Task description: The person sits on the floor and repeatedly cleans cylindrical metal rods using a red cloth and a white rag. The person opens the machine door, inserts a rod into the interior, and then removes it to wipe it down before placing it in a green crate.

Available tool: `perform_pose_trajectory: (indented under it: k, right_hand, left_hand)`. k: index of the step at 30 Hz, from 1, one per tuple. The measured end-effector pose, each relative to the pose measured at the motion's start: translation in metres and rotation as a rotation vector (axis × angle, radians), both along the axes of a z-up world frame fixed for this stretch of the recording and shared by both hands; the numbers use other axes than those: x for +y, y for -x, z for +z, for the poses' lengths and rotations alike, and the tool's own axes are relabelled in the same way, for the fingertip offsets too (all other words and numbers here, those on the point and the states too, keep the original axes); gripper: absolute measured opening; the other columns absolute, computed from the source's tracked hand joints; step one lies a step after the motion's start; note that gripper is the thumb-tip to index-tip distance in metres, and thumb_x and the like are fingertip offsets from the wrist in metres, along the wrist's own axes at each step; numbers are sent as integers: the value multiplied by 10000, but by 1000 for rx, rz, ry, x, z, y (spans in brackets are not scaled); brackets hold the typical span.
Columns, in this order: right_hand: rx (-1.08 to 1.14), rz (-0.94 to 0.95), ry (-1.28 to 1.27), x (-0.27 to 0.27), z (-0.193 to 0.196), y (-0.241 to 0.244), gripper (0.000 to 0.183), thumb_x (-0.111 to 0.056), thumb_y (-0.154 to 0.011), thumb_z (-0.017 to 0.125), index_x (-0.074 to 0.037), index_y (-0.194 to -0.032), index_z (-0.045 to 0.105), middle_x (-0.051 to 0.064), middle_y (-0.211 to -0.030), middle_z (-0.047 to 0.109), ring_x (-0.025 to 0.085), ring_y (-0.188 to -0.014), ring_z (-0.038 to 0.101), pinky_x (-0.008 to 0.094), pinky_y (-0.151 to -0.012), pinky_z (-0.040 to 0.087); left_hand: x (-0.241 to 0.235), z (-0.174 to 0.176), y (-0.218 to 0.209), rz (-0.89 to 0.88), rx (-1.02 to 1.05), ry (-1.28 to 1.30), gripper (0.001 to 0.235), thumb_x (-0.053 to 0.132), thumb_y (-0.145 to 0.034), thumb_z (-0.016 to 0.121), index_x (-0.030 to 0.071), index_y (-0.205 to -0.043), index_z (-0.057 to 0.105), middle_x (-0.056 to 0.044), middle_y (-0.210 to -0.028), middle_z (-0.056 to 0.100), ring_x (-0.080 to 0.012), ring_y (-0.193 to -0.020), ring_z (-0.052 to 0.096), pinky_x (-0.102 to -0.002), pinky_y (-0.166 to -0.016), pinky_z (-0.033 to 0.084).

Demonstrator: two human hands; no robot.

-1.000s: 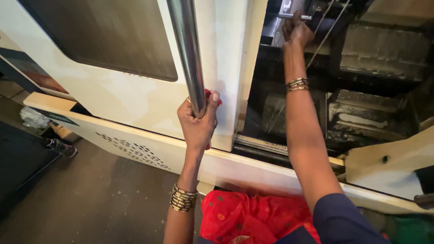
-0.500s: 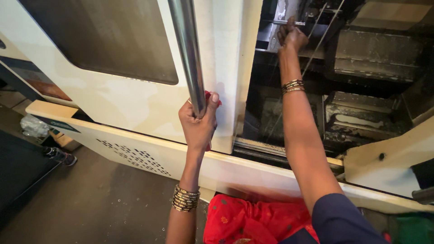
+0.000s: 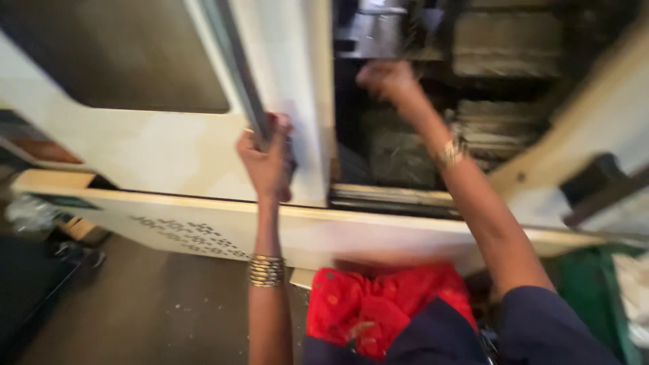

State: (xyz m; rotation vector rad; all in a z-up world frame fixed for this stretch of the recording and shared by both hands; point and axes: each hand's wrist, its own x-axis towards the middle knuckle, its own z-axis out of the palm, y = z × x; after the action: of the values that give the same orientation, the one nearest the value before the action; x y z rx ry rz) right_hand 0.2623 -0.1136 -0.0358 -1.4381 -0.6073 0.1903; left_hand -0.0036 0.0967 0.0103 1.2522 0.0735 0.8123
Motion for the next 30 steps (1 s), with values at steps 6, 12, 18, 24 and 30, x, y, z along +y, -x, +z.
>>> perform_pose_trajectory:
  k: [6, 12, 18, 24, 30]
  right_hand:
    - [-784, -281, 697, -158, 35, 278, 187, -223, -845, 840, -99, -977, 792, 92, -1004, 749, 261, -943, 721, 368, -789, 561]
    - [-1182, -1043, 944, -369, 121, 367, 205, -42, -951, 816, -63, -1112, 691, 108, -1261, 622, 238, -1225, 599, 343, -1002, 494]
    - [-1237, -1110, 1049, -483, 121, 330, 281, -116, -934, 823, -47, -1126, 630, 131, -1205, 578, 305, -1193, 541, 415, -990, 423]
    - [-1260, -1196, 1186, -502, 116, 294, 175, -133, -915, 717, -104, -1046, 605, 92, -1123, 574, 297, -1150, 542, 438, -1073, 409]
    - [-1234, -1283, 1308, -477, 123, 288, 174, -151, -829, 665, -112, -986, 603, 91, -994, 610, 302, -1009, 574, 464, -1002, 419]
  left_hand:
    - [14, -14, -9, 82, -115, -215, 231, 259, -1063, 769, 54, -979, 706, -43, -854, 702, -50, -594, 516, -232, -519, 377]
    - [3, -12, -4, 57, -149, -254, 340, 334, -1143, 728, 15, -1039, 677, -83, -875, 703, -85, -544, 487, -254, -472, 339]
    - [-31, -5, -3, 48, -121, -300, 342, 344, -1142, 693, 9, -1073, 668, -84, -911, 704, -88, -582, 529, -251, -513, 386]
    - [-85, -2, -4, 29, -86, -255, 347, 345, -1118, 705, 20, -1009, 657, -62, -851, 699, -63, -537, 506, -238, -470, 370]
    - [-153, -2, -2, -35, -90, -232, 306, 289, -1112, 703, 8, -991, 683, -45, -803, 637, -51, -566, 482, -230, -502, 343]
